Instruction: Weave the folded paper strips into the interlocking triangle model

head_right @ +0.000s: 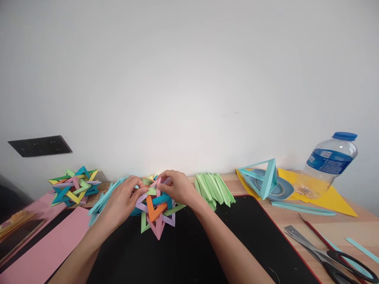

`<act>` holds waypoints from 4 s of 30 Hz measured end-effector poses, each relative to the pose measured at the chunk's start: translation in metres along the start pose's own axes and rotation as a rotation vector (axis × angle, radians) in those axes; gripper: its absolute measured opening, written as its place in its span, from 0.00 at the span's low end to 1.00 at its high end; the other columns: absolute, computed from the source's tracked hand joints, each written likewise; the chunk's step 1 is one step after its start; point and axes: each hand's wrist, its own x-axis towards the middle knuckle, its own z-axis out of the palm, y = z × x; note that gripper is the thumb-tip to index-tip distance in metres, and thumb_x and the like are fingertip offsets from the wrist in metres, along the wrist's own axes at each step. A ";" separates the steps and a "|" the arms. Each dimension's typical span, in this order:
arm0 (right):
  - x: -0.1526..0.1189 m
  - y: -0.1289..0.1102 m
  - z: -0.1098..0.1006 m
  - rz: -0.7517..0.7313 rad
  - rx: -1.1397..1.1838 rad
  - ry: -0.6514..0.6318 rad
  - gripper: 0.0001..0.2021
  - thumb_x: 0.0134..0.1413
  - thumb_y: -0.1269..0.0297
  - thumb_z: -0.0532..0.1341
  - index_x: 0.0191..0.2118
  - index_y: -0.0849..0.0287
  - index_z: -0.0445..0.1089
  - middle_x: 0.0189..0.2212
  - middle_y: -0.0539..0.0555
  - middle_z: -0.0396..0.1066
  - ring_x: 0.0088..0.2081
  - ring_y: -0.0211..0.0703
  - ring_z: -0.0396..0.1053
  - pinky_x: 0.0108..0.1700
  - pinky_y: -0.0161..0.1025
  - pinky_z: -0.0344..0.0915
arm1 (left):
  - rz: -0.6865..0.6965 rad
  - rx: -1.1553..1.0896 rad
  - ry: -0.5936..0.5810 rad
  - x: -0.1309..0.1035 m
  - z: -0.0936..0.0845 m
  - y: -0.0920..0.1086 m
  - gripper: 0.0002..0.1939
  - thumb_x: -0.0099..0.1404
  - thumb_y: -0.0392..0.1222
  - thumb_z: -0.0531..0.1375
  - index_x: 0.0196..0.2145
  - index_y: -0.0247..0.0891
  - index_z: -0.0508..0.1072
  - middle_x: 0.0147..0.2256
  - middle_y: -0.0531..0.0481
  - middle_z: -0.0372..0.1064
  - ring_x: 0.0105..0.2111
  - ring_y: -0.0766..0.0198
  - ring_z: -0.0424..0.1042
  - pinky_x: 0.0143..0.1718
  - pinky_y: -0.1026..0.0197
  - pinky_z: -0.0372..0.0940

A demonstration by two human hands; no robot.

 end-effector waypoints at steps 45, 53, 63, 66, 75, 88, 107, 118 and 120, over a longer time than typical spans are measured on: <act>-0.014 -0.017 -0.001 -0.181 -0.146 0.020 0.04 0.52 0.63 0.63 0.33 0.55 0.69 0.34 0.50 0.72 0.38 0.42 0.67 0.36 0.36 0.62 | 0.037 -0.602 -0.259 0.001 -0.016 0.000 0.19 0.66 0.52 0.51 0.47 0.39 0.69 0.36 0.48 0.70 0.33 0.60 0.71 0.32 0.62 0.65; -0.013 -0.015 0.000 -0.094 -0.057 0.007 0.07 0.50 0.60 0.63 0.31 0.56 0.66 0.27 0.48 0.70 0.30 0.38 0.68 0.29 0.33 0.61 | 0.038 -0.592 -0.261 0.003 -0.007 -0.004 0.15 0.62 0.41 0.55 0.47 0.41 0.72 0.36 0.49 0.64 0.28 0.64 0.67 0.26 0.64 0.62; -0.013 -0.020 -0.004 -0.043 0.038 -0.040 0.14 0.47 0.54 0.65 0.26 0.58 0.65 0.22 0.48 0.68 0.23 0.35 0.63 0.24 0.32 0.58 | -0.068 -0.674 -0.220 0.001 -0.006 0.005 0.14 0.57 0.43 0.61 0.41 0.39 0.76 0.32 0.50 0.64 0.24 0.66 0.66 0.19 0.67 0.58; -0.013 -0.018 -0.005 -0.019 0.137 -0.068 0.14 0.45 0.55 0.66 0.25 0.59 0.66 0.22 0.49 0.69 0.24 0.36 0.65 0.24 0.32 0.62 | -0.091 -0.677 -0.227 0.001 -0.007 0.006 0.14 0.56 0.43 0.62 0.41 0.40 0.76 0.32 0.50 0.65 0.25 0.65 0.68 0.18 0.68 0.58; -0.015 -0.023 -0.007 -0.072 0.104 -0.040 0.07 0.47 0.63 0.65 0.30 0.60 0.69 0.25 0.50 0.71 0.28 0.37 0.68 0.27 0.32 0.64 | -0.089 -0.698 -0.220 0.002 -0.007 0.005 0.14 0.55 0.41 0.61 0.41 0.39 0.76 0.30 0.51 0.64 0.22 0.68 0.65 0.18 0.68 0.58; -0.020 -0.030 -0.010 0.084 0.036 0.026 0.05 0.49 0.64 0.61 0.28 0.59 0.69 0.22 0.50 0.70 0.23 0.37 0.67 0.23 0.33 0.64 | -0.097 -0.677 -0.233 0.001 -0.007 0.009 0.17 0.56 0.44 0.62 0.43 0.37 0.76 0.21 0.53 0.65 0.22 0.66 0.64 0.19 0.67 0.58; -0.022 -0.032 -0.013 0.070 0.063 -0.007 0.03 0.48 0.67 0.62 0.28 0.58 0.68 0.22 0.49 0.70 0.25 0.38 0.69 0.24 0.32 0.66 | -0.055 -0.691 -0.298 0.000 -0.008 0.008 0.17 0.60 0.47 0.59 0.45 0.36 0.75 0.21 0.52 0.66 0.21 0.67 0.61 0.19 0.67 0.59; -0.023 -0.030 -0.018 -0.031 0.054 -0.124 0.07 0.49 0.69 0.61 0.37 0.56 0.66 0.23 0.47 0.71 0.25 0.37 0.68 0.26 0.32 0.64 | -0.025 -0.748 -0.220 0.001 0.001 0.005 0.13 0.57 0.47 0.62 0.37 0.38 0.78 0.26 0.53 0.62 0.21 0.70 0.60 0.19 0.68 0.58; -0.023 -0.030 -0.018 -0.047 0.027 -0.142 0.08 0.49 0.70 0.59 0.38 0.55 0.67 0.23 0.47 0.71 0.25 0.37 0.67 0.26 0.32 0.63 | -0.014 -0.742 -0.233 0.001 0.001 0.005 0.12 0.58 0.46 0.61 0.37 0.39 0.78 0.27 0.52 0.62 0.21 0.70 0.60 0.18 0.68 0.59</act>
